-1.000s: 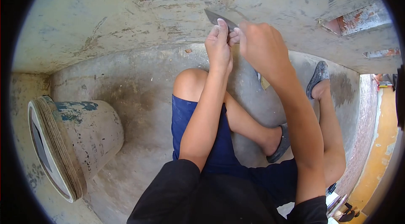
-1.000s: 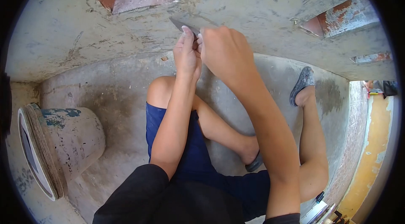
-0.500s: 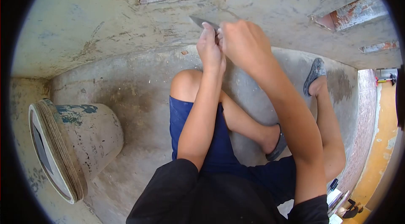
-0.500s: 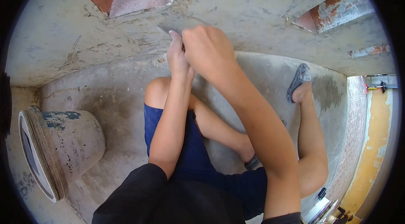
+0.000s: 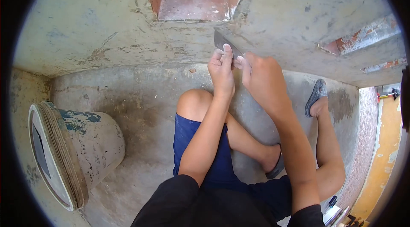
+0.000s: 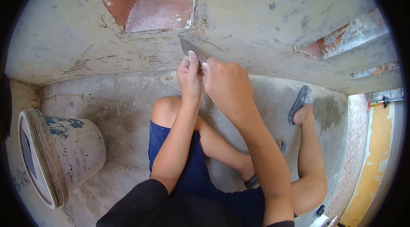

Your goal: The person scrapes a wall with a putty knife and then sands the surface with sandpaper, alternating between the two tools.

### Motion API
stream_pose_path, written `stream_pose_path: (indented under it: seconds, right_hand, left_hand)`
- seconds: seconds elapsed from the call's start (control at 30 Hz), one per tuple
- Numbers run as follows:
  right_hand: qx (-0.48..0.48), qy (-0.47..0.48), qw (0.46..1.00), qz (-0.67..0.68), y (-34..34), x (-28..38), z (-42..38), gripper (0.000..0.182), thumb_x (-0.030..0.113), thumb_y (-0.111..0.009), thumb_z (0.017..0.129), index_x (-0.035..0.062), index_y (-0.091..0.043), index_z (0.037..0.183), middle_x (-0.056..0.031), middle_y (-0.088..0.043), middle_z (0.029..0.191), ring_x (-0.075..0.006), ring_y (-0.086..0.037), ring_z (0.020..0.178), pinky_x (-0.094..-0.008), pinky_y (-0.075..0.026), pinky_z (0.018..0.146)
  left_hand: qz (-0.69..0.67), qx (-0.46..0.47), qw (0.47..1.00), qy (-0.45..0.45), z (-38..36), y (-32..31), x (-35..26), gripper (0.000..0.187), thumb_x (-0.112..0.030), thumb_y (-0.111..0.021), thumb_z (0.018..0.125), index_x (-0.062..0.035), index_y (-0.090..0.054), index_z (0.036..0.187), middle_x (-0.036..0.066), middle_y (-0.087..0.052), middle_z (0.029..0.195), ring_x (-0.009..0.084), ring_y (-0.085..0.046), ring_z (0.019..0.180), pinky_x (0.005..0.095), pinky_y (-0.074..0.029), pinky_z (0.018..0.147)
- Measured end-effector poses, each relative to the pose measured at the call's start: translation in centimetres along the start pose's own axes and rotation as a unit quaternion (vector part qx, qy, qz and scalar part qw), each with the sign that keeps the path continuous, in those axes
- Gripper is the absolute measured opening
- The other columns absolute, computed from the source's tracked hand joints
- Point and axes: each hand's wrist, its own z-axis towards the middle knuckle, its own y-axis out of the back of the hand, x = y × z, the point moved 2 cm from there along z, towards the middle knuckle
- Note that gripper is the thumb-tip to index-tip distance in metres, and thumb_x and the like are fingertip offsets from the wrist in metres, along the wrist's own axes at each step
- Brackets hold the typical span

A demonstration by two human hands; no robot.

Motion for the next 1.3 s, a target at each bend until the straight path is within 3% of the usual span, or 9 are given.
stream_pose_path:
  seconds: [0.17, 0.27, 0.37, 0.47, 0.73, 0.87, 0.97, 1.2, 1.3]
  right_hand:
    - [-0.016, 0.043, 0.999, -0.014, -1.6, 2.0, 1.9, 0.025, 0.02, -0.058, 0.091, -0.0001, -0.064, 0.077, -0.0253, -0.062, 0.066, -0.0426, -0.064, 0.063, -0.0502, -0.051, 0.058]
    - [-0.016, 0.013, 1.0, 0.004, -1.2, 1.1, -0.2, 0.026, 0.021, -0.057, 0.092, -0.0001, -0.064, 0.077, -0.0253, -0.062, 0.065, -0.0428, -0.064, 0.062, -0.0505, -0.051, 0.058]
    - [-0.018, -0.009, 1.0, 0.018, -1.2, 1.0, 0.5, 0.027, 0.021, -0.057, 0.092, 0.0001, -0.064, 0.077, -0.0257, -0.062, 0.065, -0.0426, -0.064, 0.062, -0.0507, -0.051, 0.058]
    - [-0.025, 0.015, 1.0, -0.004, -1.3, 2.6, 1.5, 0.026, 0.02, -0.058, 0.092, 0.0002, -0.064, 0.076, -0.0261, -0.061, 0.065, -0.0431, -0.063, 0.062, -0.0509, -0.049, 0.058]
    - [-0.018, -0.036, 0.999, 0.036, -0.9, 2.5, 0.5, 0.025, 0.019, -0.058, 0.092, -0.0007, -0.064, 0.078, -0.0269, -0.06, 0.065, -0.0446, -0.063, 0.063, -0.0511, -0.05, 0.059]
    - [-0.034, -0.013, 0.999, 0.009, -1.5, 3.0, 0.6, 0.026, 0.019, -0.057, 0.092, -0.0011, -0.064, 0.077, -0.0267, -0.06, 0.065, -0.0448, -0.062, 0.063, -0.0513, -0.05, 0.059]
    - [-0.026, -0.024, 0.999, 0.033, -1.1, 1.6, -0.2, 0.027, 0.02, -0.056, 0.092, -0.0015, -0.064, 0.077, -0.0264, -0.061, 0.065, -0.0442, -0.063, 0.063, -0.0516, -0.05, 0.06]
    - [-0.023, 0.0, 1.0, -0.008, -2.0, 4.9, 1.5, 0.027, 0.02, -0.059, 0.091, -0.0005, -0.065, 0.076, -0.0262, -0.062, 0.066, -0.0423, -0.065, 0.064, -0.0506, -0.051, 0.059]
    - [-0.02, -0.056, 0.998, 0.008, -1.5, 2.8, -0.4, 0.028, 0.021, -0.057, 0.092, -0.0001, -0.065, 0.076, -0.0269, -0.062, 0.067, -0.0436, -0.065, 0.064, -0.0511, -0.051, 0.059]
  left_hand:
    - [-0.039, -0.067, 0.995, -0.07, 1.3, 1.2, -1.0, 0.032, -0.03, -0.059, 0.102, -0.0136, -0.051, 0.075, -0.006, -0.052, 0.064, 0.0017, -0.043, 0.054, 0.0203, -0.034, 0.05]
    - [0.014, -0.033, 0.998, -0.046, 0.5, 1.1, -0.2, 0.041, -0.038, -0.049, 0.105, -0.0102, -0.054, 0.076, -0.006, -0.051, 0.066, 0.002, -0.042, 0.057, 0.0201, -0.032, 0.05]
    - [0.005, -0.054, 0.998, -0.028, 0.2, 0.0, 0.0, 0.035, -0.031, -0.055, 0.104, -0.0141, -0.05, 0.073, -0.008, -0.05, 0.065, -0.0003, -0.04, 0.056, 0.0187, -0.028, 0.048]
    - [-0.014, -0.045, 0.995, -0.083, 1.3, 1.5, -0.8, 0.033, -0.03, -0.058, 0.103, -0.0136, -0.052, 0.075, -0.007, -0.052, 0.066, 0.0003, -0.041, 0.057, 0.0202, -0.031, 0.051]
    - [0.016, -0.041, 0.998, -0.048, 0.6, 0.4, -1.1, 0.037, -0.032, -0.055, 0.103, -0.0132, -0.049, 0.072, -0.006, -0.05, 0.061, 0.0004, -0.039, 0.052, 0.0186, -0.029, 0.047]
    - [-0.048, -0.057, 0.993, -0.089, 1.1, 1.2, -0.9, 0.037, -0.029, -0.058, 0.102, -0.0134, -0.047, 0.071, -0.006, -0.049, 0.06, 0.0017, -0.039, 0.05, 0.0195, -0.029, 0.046]
    - [0.009, -0.018, 0.999, -0.039, 0.3, 0.4, -1.5, 0.038, -0.03, -0.057, 0.103, -0.0134, -0.046, 0.07, -0.007, -0.047, 0.06, 0.0017, -0.039, 0.052, 0.0201, -0.03, 0.046]
    - [-0.039, -0.101, 0.991, -0.083, 1.1, 1.5, -2.6, 0.038, -0.033, -0.055, 0.103, -0.0122, -0.049, 0.072, -0.007, -0.049, 0.062, 0.0014, -0.041, 0.054, 0.0207, -0.032, 0.048]
    - [0.028, -0.011, 0.997, -0.067, 0.6, 1.4, -2.1, 0.039, -0.034, -0.053, 0.104, -0.0118, -0.048, 0.073, -0.007, -0.049, 0.062, 0.0017, -0.04, 0.055, 0.0206, -0.031, 0.049]
